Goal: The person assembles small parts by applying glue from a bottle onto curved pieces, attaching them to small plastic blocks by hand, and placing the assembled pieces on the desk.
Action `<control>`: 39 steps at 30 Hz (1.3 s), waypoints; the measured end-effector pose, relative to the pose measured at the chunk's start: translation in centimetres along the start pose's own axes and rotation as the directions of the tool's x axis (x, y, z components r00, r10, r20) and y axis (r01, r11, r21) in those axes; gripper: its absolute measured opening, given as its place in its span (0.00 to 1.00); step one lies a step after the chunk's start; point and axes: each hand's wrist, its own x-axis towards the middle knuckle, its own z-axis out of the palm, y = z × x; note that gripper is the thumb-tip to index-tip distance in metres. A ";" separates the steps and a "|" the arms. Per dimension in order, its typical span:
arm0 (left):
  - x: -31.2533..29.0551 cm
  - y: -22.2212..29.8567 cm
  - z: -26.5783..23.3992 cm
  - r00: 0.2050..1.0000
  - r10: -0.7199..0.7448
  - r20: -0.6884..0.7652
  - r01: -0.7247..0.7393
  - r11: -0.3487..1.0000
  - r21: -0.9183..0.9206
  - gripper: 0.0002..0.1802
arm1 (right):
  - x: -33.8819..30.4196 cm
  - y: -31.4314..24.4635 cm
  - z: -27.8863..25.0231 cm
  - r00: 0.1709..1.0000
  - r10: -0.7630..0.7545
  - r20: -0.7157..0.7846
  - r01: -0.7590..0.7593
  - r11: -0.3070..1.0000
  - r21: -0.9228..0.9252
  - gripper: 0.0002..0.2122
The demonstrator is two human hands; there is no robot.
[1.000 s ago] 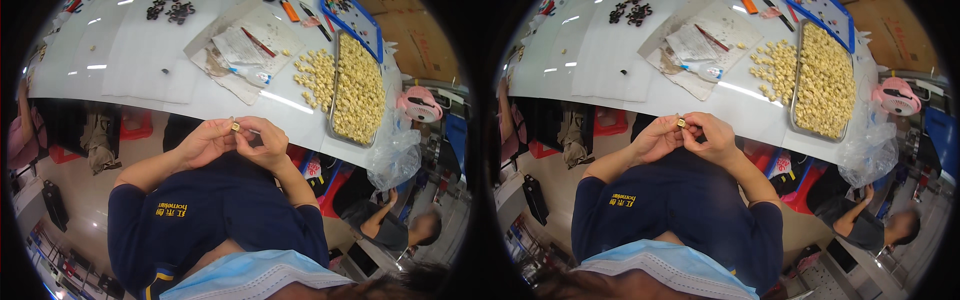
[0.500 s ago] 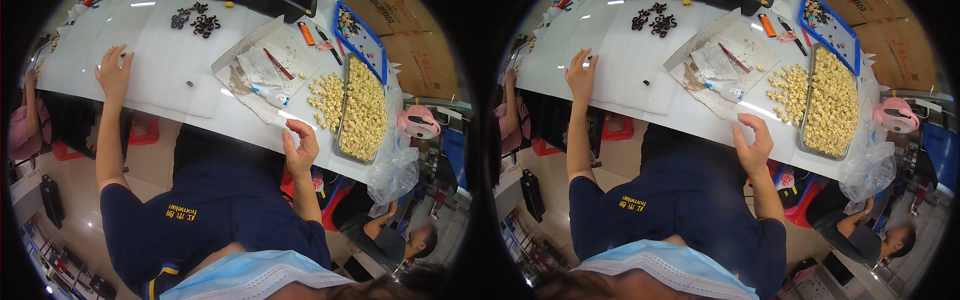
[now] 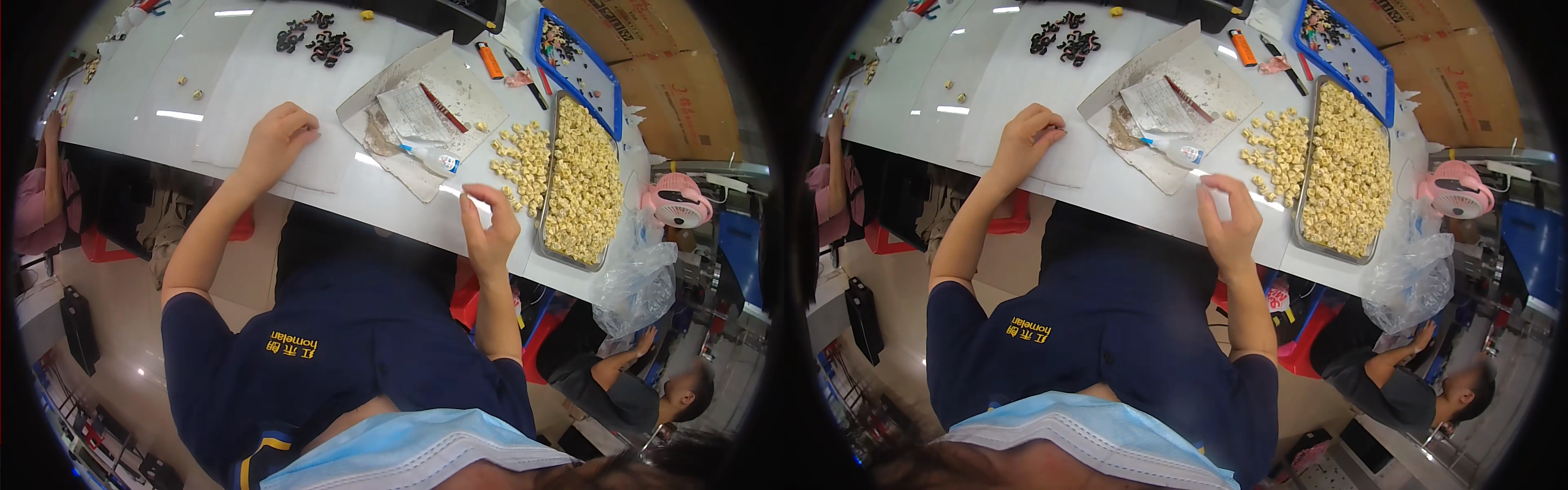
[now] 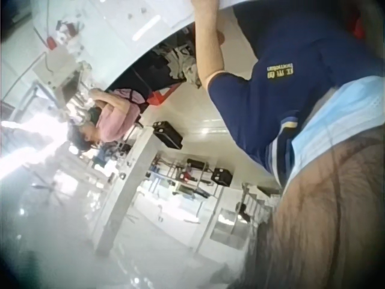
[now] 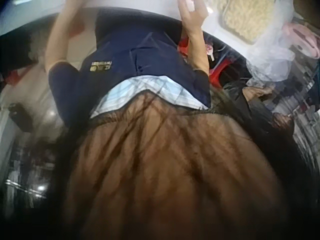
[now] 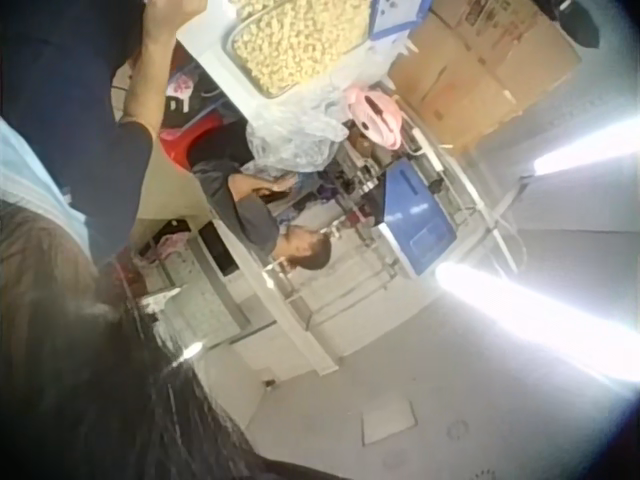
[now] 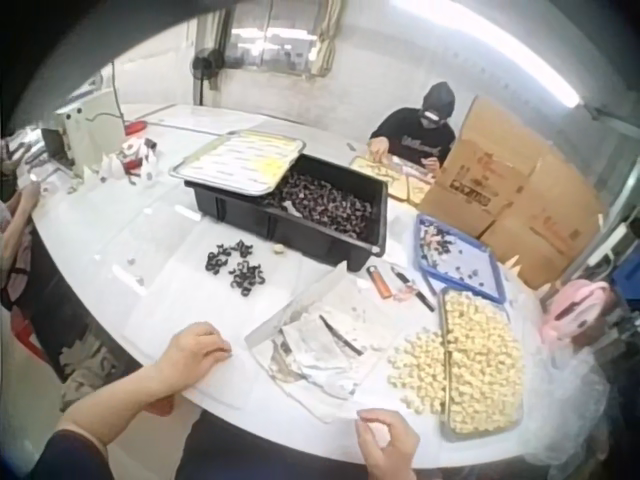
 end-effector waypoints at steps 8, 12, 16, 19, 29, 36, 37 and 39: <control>-1.2 0.5 0.7 0.989 0.000 -0.151 0.005 0.999 0.033 0.10 | 2.6 4.0 1.4 0.992 0.031 0.122 0.001 0.968 -0.251 0.16; -1.6 1.5 1.3 0.966 0.056 -0.252 -0.053 0.998 0.016 0.10 | 1.5 2.7 2.3 0.980 0.067 0.187 -0.020 0.970 -0.243 0.20; -5.4 5.5 4.4 0.943 -0.333 0.006 0.241 0.670 -0.702 0.09 | 1.7 1.6 3.3 0.996 -0.040 0.083 0.056 0.980 -0.190 0.19; -7.6 8.8 6.8 0.921 -0.294 0.257 0.352 0.342 -0.871 0.12 | 1.6 2.2 3.8 0.986 0.005 0.164 0.030 0.977 -0.213 0.18; -7.8 10.6 8.1 0.802 -0.258 0.539 0.562 0.019 -0.827 0.14 | -3.5 0.2 0.3 0.829 0.443 0.341 -0.554 0.566 0.610 0.13; -7.8 11.1 8.1 0.801 -0.245 0.547 0.557 -0.033 -0.830 0.16 | -5.9 -0.3 -2.9 0.916 0.311 0.253 -0.400 0.760 0.513 0.10; -7.8 11.0 8.1 0.800 -0.245 0.548 0.558 -0.035 -0.829 0.16 | -5.7 -0.7 -2.7 0.921 0.323 0.219 -0.390 0.747 0.539 0.08; -7.7 11.0 7.9 0.779 -0.264 0.568 0.575 -0.060 -0.816 0.16 | -5.7 -0.8 -2.8 0.921 0.330 0.206 -0.389 0.767 0.510 0.08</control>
